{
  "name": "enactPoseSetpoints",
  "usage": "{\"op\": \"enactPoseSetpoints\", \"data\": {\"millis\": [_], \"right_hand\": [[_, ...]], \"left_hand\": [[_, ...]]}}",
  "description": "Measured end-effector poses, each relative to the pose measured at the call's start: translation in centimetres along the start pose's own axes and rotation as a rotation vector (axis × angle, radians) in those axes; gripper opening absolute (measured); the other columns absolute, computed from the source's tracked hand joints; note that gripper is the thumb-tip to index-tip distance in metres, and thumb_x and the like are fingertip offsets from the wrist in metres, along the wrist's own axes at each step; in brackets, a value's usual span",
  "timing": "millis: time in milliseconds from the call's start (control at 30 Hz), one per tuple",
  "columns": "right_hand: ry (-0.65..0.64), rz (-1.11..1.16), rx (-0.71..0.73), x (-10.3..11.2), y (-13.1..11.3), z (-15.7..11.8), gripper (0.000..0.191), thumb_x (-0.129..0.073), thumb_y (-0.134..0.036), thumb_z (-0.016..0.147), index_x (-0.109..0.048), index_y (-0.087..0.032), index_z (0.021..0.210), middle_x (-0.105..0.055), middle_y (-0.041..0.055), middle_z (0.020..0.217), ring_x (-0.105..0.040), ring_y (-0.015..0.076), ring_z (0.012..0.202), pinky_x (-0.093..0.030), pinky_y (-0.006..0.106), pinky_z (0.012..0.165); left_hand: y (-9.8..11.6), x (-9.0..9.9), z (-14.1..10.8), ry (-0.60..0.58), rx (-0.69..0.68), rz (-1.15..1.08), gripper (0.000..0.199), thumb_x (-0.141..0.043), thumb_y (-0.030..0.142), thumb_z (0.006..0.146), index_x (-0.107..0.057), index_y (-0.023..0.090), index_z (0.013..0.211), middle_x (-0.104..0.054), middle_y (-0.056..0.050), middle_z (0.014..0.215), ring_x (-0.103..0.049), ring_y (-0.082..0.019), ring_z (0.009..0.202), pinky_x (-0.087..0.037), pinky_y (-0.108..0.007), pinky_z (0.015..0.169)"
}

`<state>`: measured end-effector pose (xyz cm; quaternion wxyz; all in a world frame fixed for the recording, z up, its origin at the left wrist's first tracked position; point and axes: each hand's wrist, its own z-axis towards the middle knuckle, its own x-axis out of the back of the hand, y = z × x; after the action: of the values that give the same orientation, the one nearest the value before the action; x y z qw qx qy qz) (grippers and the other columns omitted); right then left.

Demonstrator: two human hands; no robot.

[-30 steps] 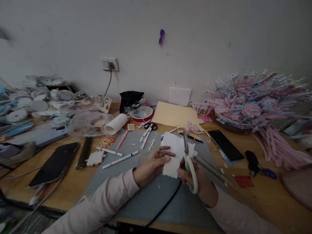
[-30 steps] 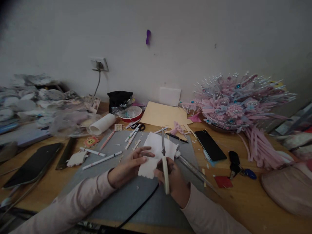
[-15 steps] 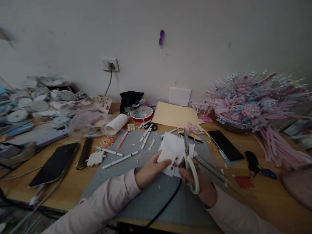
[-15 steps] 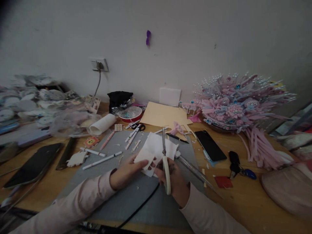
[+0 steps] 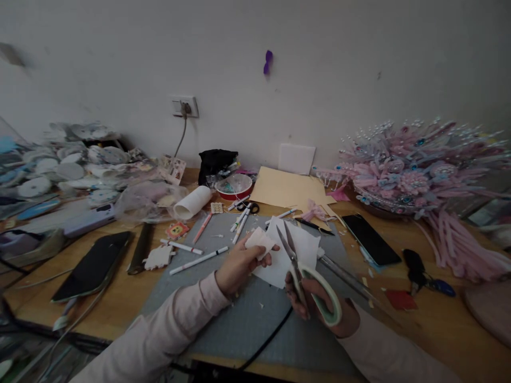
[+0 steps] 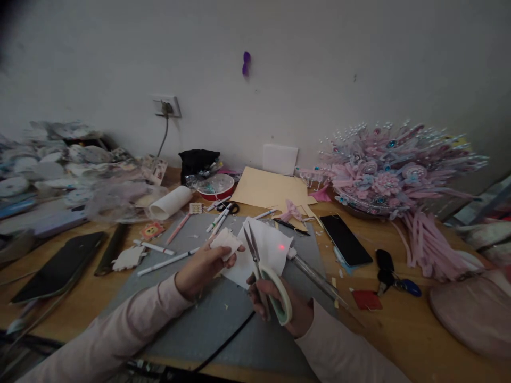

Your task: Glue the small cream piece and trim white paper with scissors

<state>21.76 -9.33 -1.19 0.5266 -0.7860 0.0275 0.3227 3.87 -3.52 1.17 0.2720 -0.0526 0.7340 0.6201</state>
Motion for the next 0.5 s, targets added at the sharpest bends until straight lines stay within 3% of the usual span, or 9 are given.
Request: {"op": "enactPoseSetpoints", "data": {"millis": [267, 500], "right_hand": [[-0.102, -0.017, -0.007, 0.29, -0.03, 0.02, 0.045, -0.071, -0.047, 0.063, -0.062, -0.013, 0.090, -0.058, 0.0015, 0.067, -0.046, 0.0068, 0.046, -0.029, 0.019, 0.041], [-0.090, -0.089, -0.033, -0.26, -0.42, 0.04, 0.046, -0.075, -0.047, 0.056, -0.061, -0.013, 0.084, -0.056, -0.0003, 0.066, -0.044, 0.0047, 0.043, -0.027, 0.018, 0.039]], "left_hand": [[0.37, -0.07, 0.10, 0.014, 0.027, -0.006, 0.019, -0.068, 0.024, 0.064, -0.056, 0.012, 0.074, -0.061, -0.001, 0.067, -0.047, -0.006, 0.049, -0.036, -0.020, 0.048], [0.35, 0.14, 0.22, 0.023, 0.030, 0.044, 0.022, -0.069, 0.030, 0.065, -0.058, 0.011, 0.070, -0.059, 0.001, 0.061, -0.045, -0.005, 0.046, -0.034, -0.018, 0.046]]}}
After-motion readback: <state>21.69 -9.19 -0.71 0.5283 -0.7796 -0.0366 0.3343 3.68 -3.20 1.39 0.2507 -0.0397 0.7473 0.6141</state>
